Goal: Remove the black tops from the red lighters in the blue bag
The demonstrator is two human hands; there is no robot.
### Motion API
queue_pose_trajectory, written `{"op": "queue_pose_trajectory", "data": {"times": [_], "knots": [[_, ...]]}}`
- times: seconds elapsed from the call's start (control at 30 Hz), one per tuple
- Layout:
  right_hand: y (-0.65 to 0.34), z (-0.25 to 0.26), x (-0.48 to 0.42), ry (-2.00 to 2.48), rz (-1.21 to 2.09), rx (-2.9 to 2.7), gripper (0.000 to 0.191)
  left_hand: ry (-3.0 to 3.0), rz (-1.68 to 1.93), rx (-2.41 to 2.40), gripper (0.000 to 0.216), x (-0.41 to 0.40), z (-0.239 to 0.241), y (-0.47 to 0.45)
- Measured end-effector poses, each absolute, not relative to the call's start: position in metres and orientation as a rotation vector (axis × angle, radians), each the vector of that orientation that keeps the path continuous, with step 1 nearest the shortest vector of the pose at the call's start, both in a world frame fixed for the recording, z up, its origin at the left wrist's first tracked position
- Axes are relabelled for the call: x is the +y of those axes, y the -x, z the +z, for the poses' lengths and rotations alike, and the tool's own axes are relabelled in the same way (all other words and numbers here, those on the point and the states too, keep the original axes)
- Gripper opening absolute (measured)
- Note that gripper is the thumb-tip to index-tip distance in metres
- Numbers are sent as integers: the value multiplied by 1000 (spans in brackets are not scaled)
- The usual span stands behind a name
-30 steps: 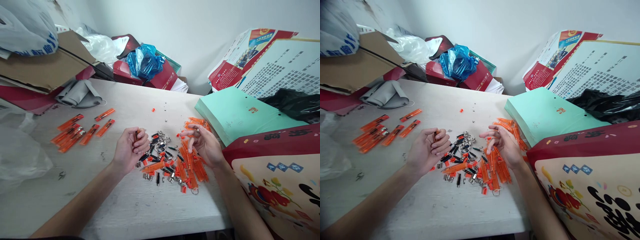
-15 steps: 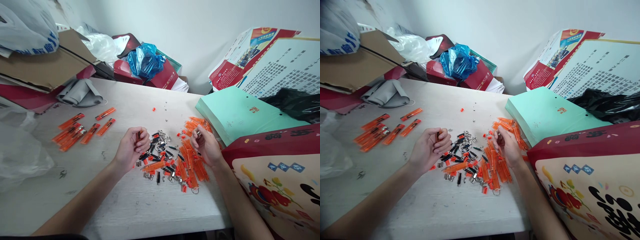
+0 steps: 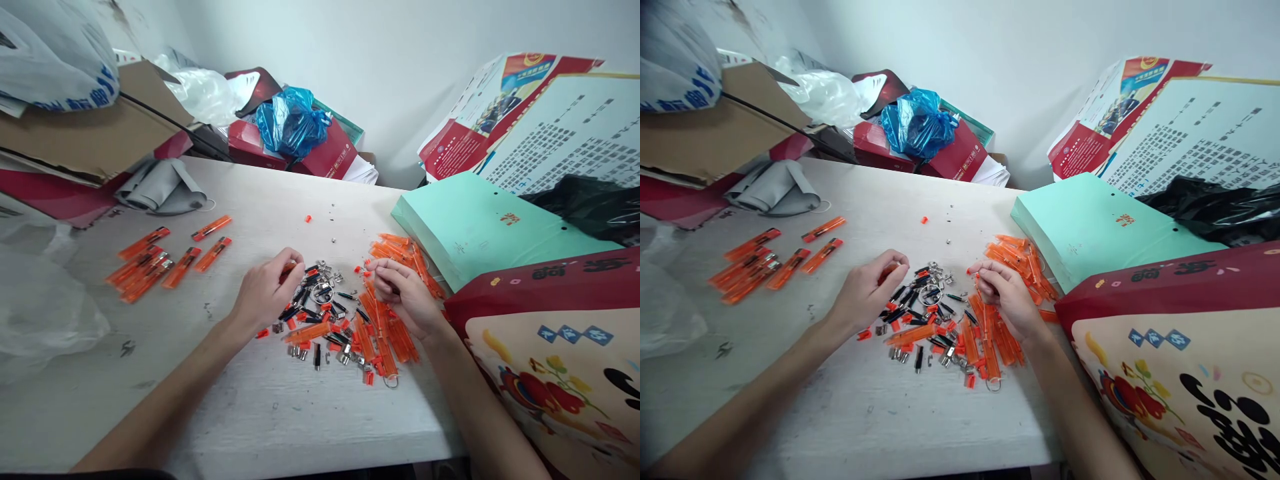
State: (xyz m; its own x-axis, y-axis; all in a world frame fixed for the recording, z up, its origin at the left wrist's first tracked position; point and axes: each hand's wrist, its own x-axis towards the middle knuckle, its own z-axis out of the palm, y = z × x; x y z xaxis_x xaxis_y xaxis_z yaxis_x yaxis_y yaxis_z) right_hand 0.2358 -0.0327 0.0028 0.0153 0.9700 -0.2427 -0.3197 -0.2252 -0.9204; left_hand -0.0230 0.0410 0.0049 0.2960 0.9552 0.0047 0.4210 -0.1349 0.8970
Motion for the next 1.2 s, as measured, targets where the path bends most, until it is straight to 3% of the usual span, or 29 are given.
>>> {"op": "queue_pose_trajectory", "data": {"times": [0.37, 1.2], "knots": [[-235, 4, -33, 1229, 1398, -908, 22, -2203, 512, 1365, 21, 51, -20, 18], [-236, 4, -33, 1273, 1345, -938, 19, -2173, 516, 1351, 19, 55, -23, 17]]}}
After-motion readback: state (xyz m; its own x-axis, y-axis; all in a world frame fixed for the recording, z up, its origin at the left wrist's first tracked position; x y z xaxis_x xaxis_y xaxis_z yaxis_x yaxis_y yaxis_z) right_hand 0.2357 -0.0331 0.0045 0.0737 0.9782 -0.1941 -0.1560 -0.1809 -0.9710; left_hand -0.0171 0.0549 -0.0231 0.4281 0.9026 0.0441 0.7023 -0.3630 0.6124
